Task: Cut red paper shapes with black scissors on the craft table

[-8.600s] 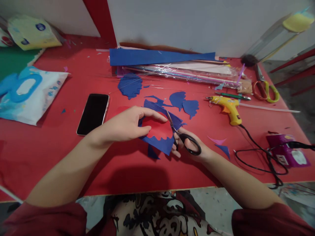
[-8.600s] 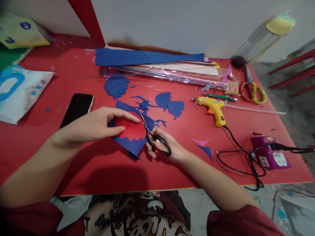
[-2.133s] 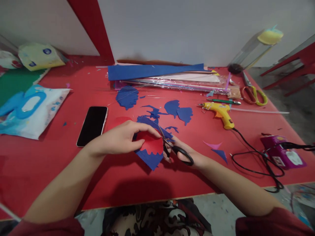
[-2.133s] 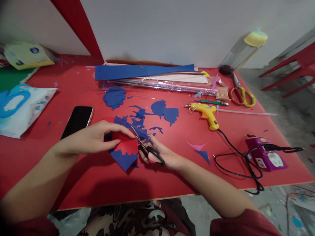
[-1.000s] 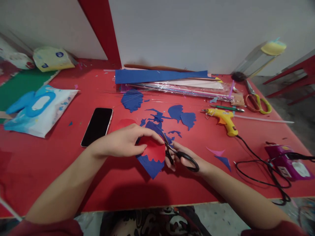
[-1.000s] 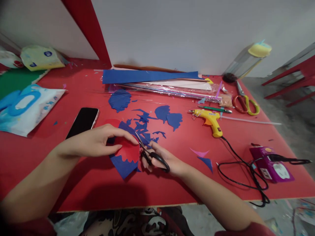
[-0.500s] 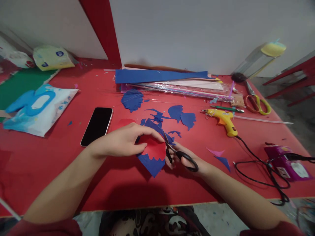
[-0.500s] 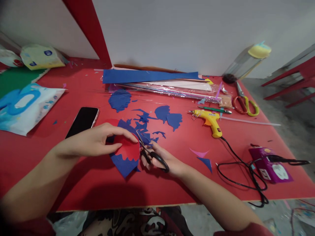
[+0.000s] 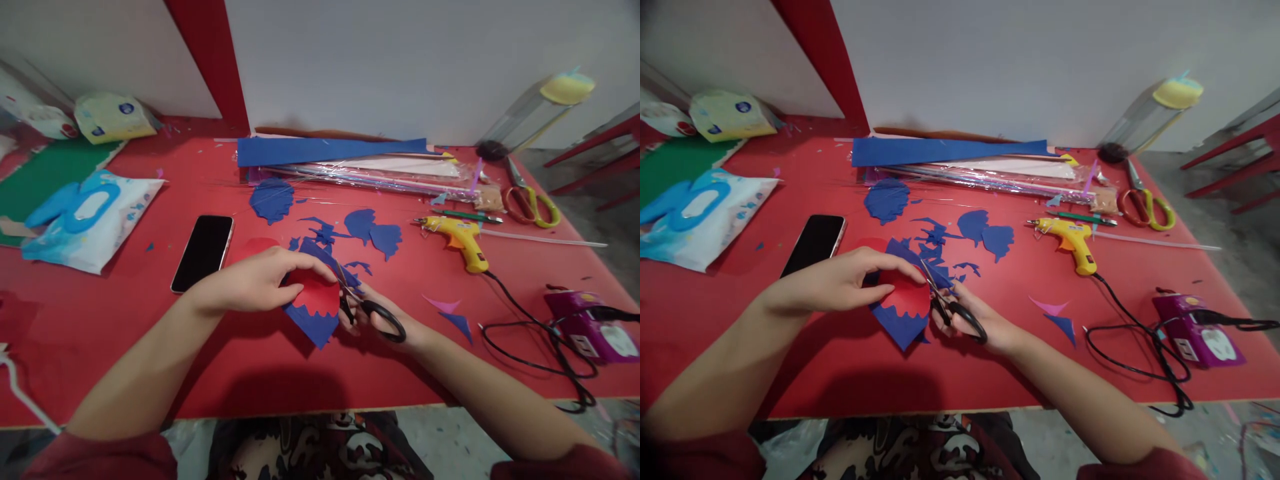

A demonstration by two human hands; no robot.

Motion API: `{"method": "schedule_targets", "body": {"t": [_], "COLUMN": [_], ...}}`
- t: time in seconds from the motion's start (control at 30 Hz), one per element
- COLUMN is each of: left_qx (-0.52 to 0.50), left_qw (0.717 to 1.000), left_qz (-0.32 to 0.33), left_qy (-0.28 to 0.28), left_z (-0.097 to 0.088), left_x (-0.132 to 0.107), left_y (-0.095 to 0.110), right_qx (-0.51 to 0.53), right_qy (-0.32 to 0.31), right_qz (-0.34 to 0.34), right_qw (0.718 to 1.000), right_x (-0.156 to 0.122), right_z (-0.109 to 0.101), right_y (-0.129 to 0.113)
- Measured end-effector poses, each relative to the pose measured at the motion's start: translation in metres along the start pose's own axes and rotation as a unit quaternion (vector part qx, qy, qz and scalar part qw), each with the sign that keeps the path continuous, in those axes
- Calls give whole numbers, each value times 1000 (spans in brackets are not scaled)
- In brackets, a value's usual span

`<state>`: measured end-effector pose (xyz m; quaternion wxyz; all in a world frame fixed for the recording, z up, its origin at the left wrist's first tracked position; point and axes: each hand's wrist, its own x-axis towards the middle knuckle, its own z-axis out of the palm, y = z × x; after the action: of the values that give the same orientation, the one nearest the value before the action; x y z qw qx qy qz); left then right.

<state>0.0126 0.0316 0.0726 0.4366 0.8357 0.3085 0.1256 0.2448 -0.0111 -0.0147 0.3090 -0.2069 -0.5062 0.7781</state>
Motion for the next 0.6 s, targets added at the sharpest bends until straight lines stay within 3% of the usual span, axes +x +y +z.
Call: {"method": "schedule_targets", "body": {"t": [0.23,0.6], "left_qx": [2,-3], "left_qw": [1000,1000], "left_qz": [-4,7], "left_qy": [3,15], "left_z": [1,4], "left_x": [2,3], "left_y": [1,3], "right_qx": [-15,7], "right_qy": [-17,24], "right_qz": [-12,-4], "right_qw": [1000,1000], "right_x": [3,0], "right_z": [0,3], "right_y": [-3,-4]}}
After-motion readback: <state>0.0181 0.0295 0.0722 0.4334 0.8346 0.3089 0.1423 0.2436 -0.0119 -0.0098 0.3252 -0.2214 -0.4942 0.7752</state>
